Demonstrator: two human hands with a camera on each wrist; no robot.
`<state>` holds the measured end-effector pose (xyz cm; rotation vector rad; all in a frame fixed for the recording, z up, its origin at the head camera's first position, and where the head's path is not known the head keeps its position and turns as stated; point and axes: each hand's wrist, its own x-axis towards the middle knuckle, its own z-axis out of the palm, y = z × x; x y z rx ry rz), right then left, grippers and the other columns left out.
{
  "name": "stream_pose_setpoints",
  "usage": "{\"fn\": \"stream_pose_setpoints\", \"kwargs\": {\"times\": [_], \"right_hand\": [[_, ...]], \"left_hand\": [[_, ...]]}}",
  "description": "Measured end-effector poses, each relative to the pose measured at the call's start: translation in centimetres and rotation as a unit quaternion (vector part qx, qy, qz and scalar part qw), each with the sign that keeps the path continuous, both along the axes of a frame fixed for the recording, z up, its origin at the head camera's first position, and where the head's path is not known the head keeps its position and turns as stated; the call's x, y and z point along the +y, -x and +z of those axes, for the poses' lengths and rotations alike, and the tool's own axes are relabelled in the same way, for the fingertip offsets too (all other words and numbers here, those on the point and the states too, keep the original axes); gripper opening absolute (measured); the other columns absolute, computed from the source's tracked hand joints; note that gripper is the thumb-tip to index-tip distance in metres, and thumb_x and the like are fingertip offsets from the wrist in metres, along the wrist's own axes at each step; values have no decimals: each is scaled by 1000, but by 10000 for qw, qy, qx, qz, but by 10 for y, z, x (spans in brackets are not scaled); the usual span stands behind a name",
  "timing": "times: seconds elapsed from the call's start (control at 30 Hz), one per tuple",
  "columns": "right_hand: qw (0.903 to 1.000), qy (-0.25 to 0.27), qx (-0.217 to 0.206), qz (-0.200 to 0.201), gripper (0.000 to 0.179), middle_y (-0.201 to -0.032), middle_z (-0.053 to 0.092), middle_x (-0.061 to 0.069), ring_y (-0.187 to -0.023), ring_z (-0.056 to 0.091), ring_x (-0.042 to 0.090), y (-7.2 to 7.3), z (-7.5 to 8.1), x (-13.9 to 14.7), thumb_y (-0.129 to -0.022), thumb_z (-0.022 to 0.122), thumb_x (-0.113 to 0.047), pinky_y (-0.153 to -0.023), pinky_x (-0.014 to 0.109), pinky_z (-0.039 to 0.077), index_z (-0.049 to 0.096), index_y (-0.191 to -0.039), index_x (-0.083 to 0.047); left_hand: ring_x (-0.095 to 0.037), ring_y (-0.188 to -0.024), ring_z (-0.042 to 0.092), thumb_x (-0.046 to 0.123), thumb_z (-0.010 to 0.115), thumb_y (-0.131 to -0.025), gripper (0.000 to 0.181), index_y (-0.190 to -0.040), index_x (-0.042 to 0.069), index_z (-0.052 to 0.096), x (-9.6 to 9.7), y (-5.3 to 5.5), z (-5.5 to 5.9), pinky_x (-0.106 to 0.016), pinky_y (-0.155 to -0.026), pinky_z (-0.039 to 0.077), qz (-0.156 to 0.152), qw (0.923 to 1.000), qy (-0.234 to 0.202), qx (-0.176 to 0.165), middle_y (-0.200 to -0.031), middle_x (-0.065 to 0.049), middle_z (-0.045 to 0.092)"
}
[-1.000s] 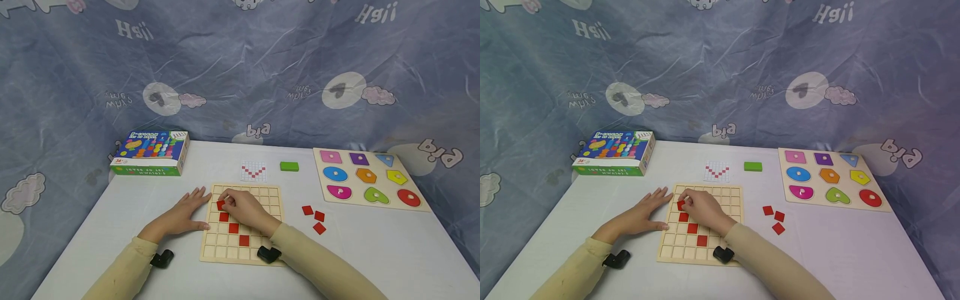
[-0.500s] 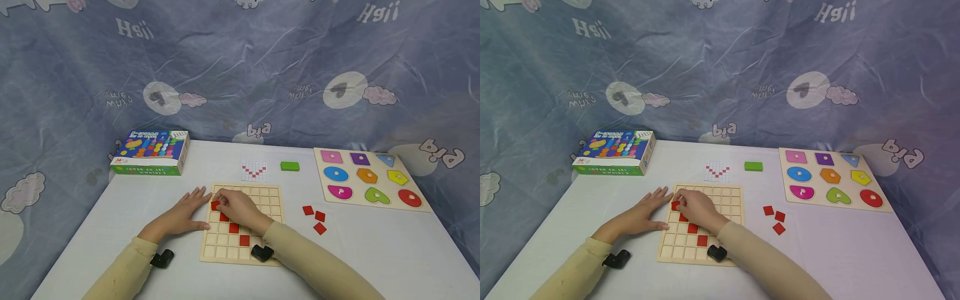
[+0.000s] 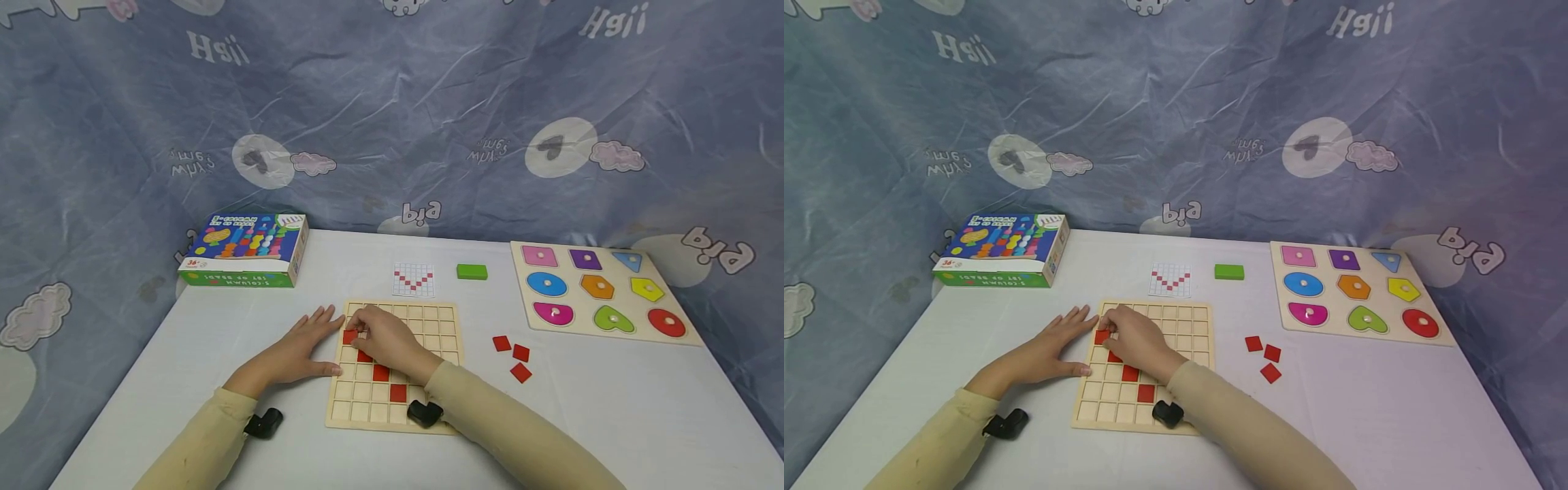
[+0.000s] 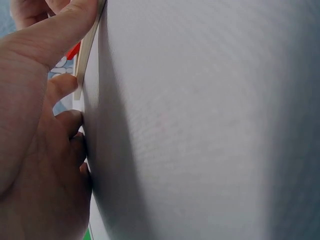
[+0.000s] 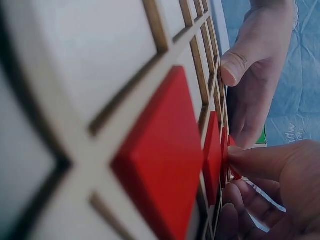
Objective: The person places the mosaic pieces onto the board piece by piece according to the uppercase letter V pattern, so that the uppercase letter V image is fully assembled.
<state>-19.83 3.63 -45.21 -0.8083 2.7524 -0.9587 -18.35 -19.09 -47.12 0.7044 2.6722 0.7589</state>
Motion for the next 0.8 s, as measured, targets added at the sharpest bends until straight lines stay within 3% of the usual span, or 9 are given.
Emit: {"fn": "stream_pose_setpoints", "kwargs": {"times": [0.17, 0.8], "right_hand": [[9998, -163, 70, -14, 18, -108, 64, -3, -87, 58, 11, 0, -1, 0, -92, 76, -16, -80, 29, 52, 72, -110, -14], [9991, -323, 212, 149, 23, -107, 64, -4, -88, 59, 9, 2, -3, -1, -92, 75, -14, -80, 27, 52, 75, -114, -14]], "left_hand": [[-34, -156, 6, 58, 78, -82, 100, -161, 15, 32, 0, 0, 0, -56, -125, 5, 0, 10000, 32, 8, -169, -14, 14], [-34, -156, 5, 57, 78, -83, 100, -161, 15, 32, 0, 0, 1, -56, -125, 5, -32, 10000, 44, -2, -169, -14, 14]]}}
